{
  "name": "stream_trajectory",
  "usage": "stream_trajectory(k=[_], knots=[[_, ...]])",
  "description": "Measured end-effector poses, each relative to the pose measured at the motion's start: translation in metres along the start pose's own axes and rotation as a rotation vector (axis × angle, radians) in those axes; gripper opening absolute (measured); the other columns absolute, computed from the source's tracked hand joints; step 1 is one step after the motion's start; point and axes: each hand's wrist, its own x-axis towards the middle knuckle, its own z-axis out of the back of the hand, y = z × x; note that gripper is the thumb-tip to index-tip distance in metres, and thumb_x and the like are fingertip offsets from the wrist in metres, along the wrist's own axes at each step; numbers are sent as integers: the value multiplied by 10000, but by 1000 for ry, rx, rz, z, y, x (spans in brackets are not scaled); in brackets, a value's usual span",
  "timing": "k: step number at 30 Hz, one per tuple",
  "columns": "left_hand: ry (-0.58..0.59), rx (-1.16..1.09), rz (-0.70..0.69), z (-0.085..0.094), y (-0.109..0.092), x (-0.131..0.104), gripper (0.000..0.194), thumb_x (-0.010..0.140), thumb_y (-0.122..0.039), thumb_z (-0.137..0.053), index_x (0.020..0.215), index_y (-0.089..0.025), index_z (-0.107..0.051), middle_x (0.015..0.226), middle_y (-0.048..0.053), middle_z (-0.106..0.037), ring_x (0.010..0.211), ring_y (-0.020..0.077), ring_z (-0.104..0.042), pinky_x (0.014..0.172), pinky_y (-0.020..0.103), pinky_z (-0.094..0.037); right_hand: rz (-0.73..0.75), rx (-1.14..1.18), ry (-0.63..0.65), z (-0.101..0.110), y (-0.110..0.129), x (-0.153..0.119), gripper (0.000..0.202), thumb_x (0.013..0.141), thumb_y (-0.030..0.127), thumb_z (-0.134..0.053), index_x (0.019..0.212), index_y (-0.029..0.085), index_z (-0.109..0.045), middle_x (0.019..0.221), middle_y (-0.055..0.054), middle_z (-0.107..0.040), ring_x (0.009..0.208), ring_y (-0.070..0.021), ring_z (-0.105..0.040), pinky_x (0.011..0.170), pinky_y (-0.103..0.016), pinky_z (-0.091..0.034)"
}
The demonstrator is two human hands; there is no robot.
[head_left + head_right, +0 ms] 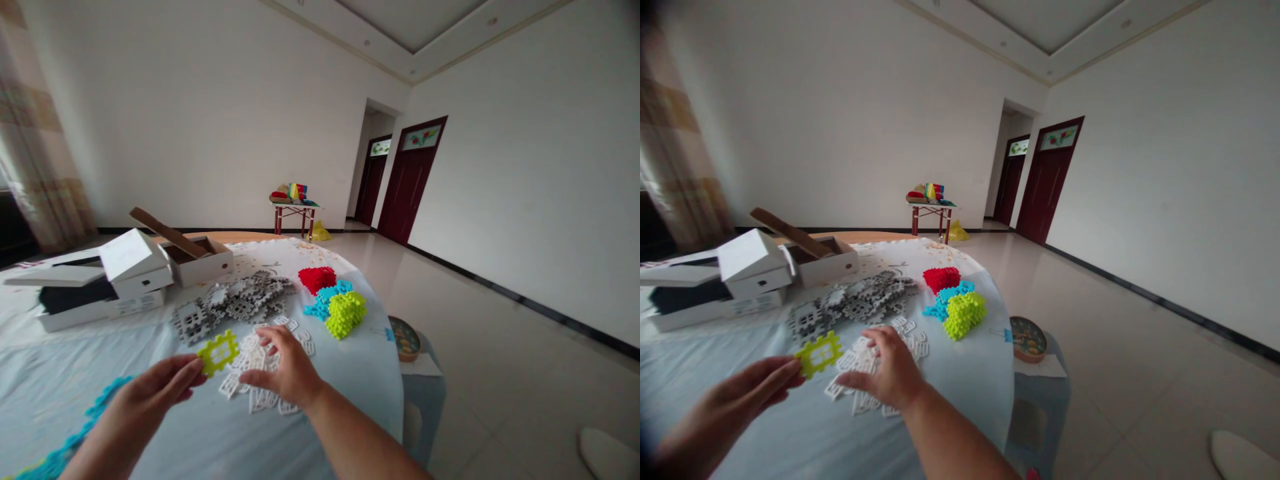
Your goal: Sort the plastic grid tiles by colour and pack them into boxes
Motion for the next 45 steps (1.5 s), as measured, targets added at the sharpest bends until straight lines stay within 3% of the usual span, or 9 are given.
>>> stream_trajectory(k=[3, 8, 14, 21, 24, 28, 33, 39, 45], knots=[[169, -265, 142, -17, -5, -12, 581, 364, -667, -697, 696, -193, -648, 732, 64, -696, 742, 235, -643, 666, 294, -527, 45, 4, 34, -6, 9, -2, 692, 595, 392, -745, 1205, 215, -470, 1129, -81, -531, 951, -185, -551, 747, -284, -507], [198, -395, 243, -30, -2, -17, 531, 350, -590, -757, 683, -190, -650, 717, 45, -679, 737, 206, -628, 670, 269, -510, 36, -80, 30, -8, 10, -3, 593, 654, 364, -699, 1189, 209, -495, 1109, -85, -546, 996, -208, -528, 782, -309, -499], [248, -432, 244, -34, 4, -19, 498, 373, -547, -772, 683, -176, -650, 672, 32, -651, 701, 185, -606, 662, 267, -490, 54, -148, 39, -5, 8, -3, 610, 639, 343, -703, 1191, 188, -494, 1112, -91, -543, 1043, -212, -507, 892, -334, -446], [282, -331, 193, -35, 5, -20, 405, 485, -504, -740, 701, -176, -639, 679, 29, -658, 686, 178, -602, 622, 257, -468, 105, -292, 50, 0, 5, -1, 616, 632, 317, -702, 1191, 168, -489, 1104, -93, -555, 1030, -204, -515, 906, -326, -428], [215, -293, 141, -24, -1, -18, 470, 505, -541, -711, 802, -183, -643, 788, 50, -683, 776, 213, -622, 675, 284, -479, 48, -445, -66, 27, -7, 7, 567, 662, 309, -671, 1181, 163, -494, 1083, -104, -567, 1019, -220, -518, 895, -357, -423], [71, -285, 106, -3, -8, -10, 579, 467, -616, -686, 845, -180, -637, 885, 73, -685, 850, 240, -626, 753, 313, -487, -138, -756, -205, 86, -31, 21, 456, 720, 302, -609, 1148, 169, -521, 1070, -106, -589, 1024, -229, -516, 883, -366, -398], [-31, -320, 96, 19, -11, 0, 631, 403, -639, -694, 848, -196, -637, 936, 57, -681, 856, 219, -627, 772, 282, -490, -378, -1103, -142, 137, -50, 25, 416, 720, 343, -602, 1112, 211, -560, 1037, -88, -614, 1014, -235, -514, 852, -353, -363], [-134, -361, 60, 39, -11, 6, 587, 383, -617, -714, 801, -210, -650, 880, 27, -683, 801, 182, -620, 707, 241, -486, -404, -1232, -154, 143, -55, 21, 410, 737, 370, -572, 1112, 203, -569, 1033, -99, -625, 996, -247, -511, 823, -364, -349], [-245, -409, -25, 66, -10, 9, 465, 526, -494, -711, 834, -156, -627, 833, 35, -659, 732, 138, -601, 679, 238, -464, -67, -1073, -221, 116, -49, 20, 320, 774, 331, -528, 1042, 172, -605, 1048, -101, -624, 988, -250, -517, 857, -386, -364]])
